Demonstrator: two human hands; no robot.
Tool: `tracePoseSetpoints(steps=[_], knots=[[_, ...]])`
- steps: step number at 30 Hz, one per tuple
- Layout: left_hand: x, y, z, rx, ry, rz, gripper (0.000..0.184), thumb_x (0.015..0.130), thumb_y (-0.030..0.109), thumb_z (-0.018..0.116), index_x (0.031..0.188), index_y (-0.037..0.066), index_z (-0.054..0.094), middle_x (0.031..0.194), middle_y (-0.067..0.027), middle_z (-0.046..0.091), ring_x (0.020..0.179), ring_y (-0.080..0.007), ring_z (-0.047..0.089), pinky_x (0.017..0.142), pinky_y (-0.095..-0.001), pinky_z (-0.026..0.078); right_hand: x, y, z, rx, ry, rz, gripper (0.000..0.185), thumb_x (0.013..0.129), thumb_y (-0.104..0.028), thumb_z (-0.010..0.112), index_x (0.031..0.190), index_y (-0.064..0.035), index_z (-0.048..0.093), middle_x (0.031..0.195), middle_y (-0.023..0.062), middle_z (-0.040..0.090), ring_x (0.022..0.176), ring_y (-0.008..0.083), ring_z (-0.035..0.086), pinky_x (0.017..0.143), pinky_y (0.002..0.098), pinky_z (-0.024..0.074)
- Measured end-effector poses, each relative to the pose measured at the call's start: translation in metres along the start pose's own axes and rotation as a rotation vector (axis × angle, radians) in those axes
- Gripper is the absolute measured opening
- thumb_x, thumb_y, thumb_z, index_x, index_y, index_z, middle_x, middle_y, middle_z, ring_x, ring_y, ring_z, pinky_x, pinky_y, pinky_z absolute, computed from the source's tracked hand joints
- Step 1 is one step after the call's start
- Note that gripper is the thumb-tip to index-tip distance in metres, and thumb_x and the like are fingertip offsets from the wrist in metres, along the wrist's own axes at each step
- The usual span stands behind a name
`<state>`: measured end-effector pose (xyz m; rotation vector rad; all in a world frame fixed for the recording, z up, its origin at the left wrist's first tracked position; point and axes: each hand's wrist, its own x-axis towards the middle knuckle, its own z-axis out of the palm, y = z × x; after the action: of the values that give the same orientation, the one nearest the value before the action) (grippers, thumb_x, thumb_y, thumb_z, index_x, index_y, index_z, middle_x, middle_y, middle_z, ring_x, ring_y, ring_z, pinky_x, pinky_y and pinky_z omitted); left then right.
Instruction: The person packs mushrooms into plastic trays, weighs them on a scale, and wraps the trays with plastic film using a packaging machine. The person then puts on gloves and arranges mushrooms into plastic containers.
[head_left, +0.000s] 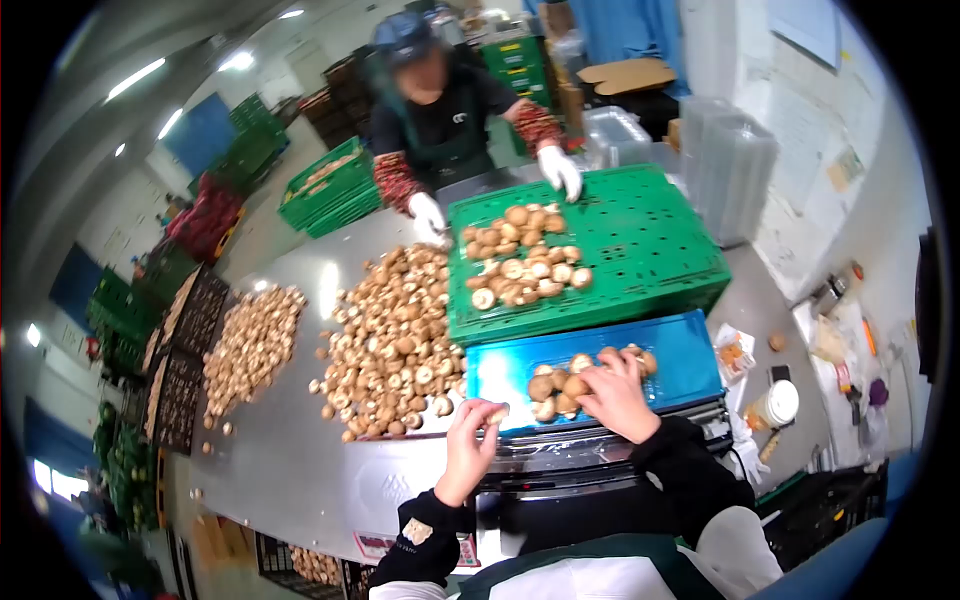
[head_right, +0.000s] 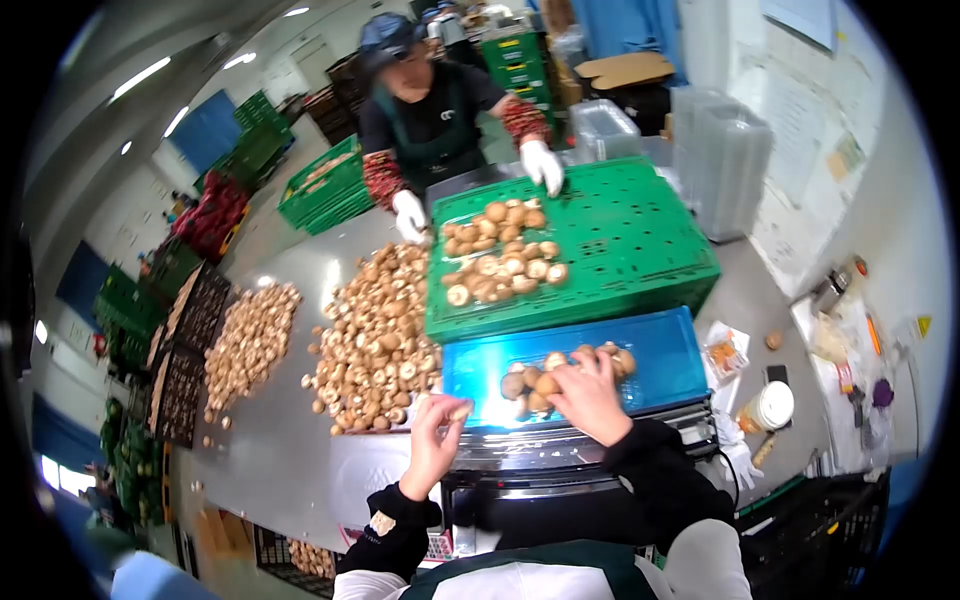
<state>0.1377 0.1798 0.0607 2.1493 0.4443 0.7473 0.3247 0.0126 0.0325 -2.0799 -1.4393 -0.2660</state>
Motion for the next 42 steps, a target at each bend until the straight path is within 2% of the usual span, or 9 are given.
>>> tracePoseSetpoints(steps=[9,15,17,19,21,30,33,38,42], knots=[[-0.13,-0.011,-0.069,-0.016,0.377,-0.214,0.02,0.073,-0.002,0.061,0.092,0.0,0.056,0.096,-0.0097,0.057,0.084,-0.0166,0.058,0.069,-0.0249,0.049,-0.014,-0.025,-0.024,0.302,0.016,0.103,0.031,0.067,-0.007,0.062,0.097,-0.0012,0.054,0.106,0.0136,0.05,0.101,0.0314,0.047,0.087,0.0374,0.0362],[-0.265,-0.071,-0.126,-0.788,0.799,-1.083,0.022,0.086,0.02,0.054,0.096,0.001,0.053,0.08,-0.0073,0.059,0.059,-0.0106,0.056,0.054,-0.0214,0.048,-0.037,-0.034,-0.042,0.458,-0.175,0.305,0.021,0.076,-0.008,0.057,0.093,0.0041,0.051,0.092,0.0104,0.052,0.089,0.0199,0.05,0.082,0.0287,0.0385],[-0.32,-0.105,-0.154,-1.105,1.023,-1.073,0.028,0.087,0.028,0.053,0.096,0.002,0.054,0.08,-0.0082,0.058,0.065,-0.0154,0.057,0.06,-0.0257,0.05,-0.044,-0.031,-0.04,0.431,-0.159,0.314,0.02,0.078,-0.008,0.056,0.093,0.0046,0.051,0.092,0.0102,0.053,0.088,0.0196,0.05,0.081,0.0283,0.0386],[-0.388,-0.162,-0.205,-1.374,1.16,-0.565,0.032,0.086,0.03,0.054,0.098,0.001,0.05,0.084,-0.0099,0.056,0.073,-0.0199,0.057,0.063,-0.0292,0.051,-0.046,-0.031,-0.04,0.426,-0.125,0.288,0.02,0.077,-0.007,0.056,0.092,0.0045,0.051,0.091,0.0102,0.053,0.087,0.0195,0.05,0.08,0.028,0.0386],[-0.345,-0.132,-0.268,-1.16,1.72,-0.658,0.034,0.086,0.032,0.054,0.101,0.002,0.046,0.089,-0.0107,0.053,0.073,-0.0215,0.057,0.061,-0.0288,0.051,-0.043,-0.04,-0.048,0.419,-0.148,0.314,0.021,0.076,-0.007,0.056,0.093,0.0045,0.052,0.093,0.012,0.053,0.089,0.0224,0.051,0.082,0.03,0.0381],[-0.126,-0.197,-0.239,-0.068,0.576,-0.667,0.02,0.08,0.018,0.06,0.092,0.002,0.057,0.076,-0.006,0.06,0.066,-0.0143,0.059,0.058,-0.027,0.048,-0.029,-0.084,-0.068,0.334,-0.128,0.288,0.021,0.07,-0.002,0.059,0.09,0.002,0.054,0.092,0.0147,0.054,0.09,0.0292,0.052,0.082,0.0329,0.0391],[-0.061,-0.22,-0.197,0.307,0.185,-0.502,0.021,0.073,0.013,0.058,0.088,-0.002,0.059,0.08,-0.0166,0.062,0.072,-0.0269,0.061,0.065,-0.0359,0.048,-0.034,-0.082,-0.077,0.248,-0.147,0.297,0.022,0.069,-0.002,0.06,0.09,0.0017,0.054,0.091,0.0153,0.055,0.089,0.0306,0.053,0.081,0.0339,0.0406],[-0.006,-0.291,-0.14,0.752,0.19,-0.542,0.018,0.071,0.015,0.052,0.079,0.002,0.062,0.078,-0.0167,0.061,0.069,-0.0333,0.058,0.065,-0.0423,0.046,-0.057,-0.074,-0.101,0.089,-0.111,0.419,0.021,0.068,-0.001,0.059,0.089,0.0017,0.055,0.087,0.0155,0.055,0.085,0.0306,0.054,0.077,0.0337,0.042],[-0.007,-0.38,-0.128,1.076,-0.283,-0.432,0.024,0.076,0.02,0.049,0.068,0.003,0.064,0.082,-0.0187,0.06,0.079,-0.0367,0.056,0.071,-0.048,0.04,-0.08,-0.078,-0.12,-0.037,-0.014,0.477,0.02,0.068,-0.003,0.062,0.087,0.0016,0.056,0.084,0.016,0.056,0.08,0.0328,0.053,0.073,0.0353,0.0429]])
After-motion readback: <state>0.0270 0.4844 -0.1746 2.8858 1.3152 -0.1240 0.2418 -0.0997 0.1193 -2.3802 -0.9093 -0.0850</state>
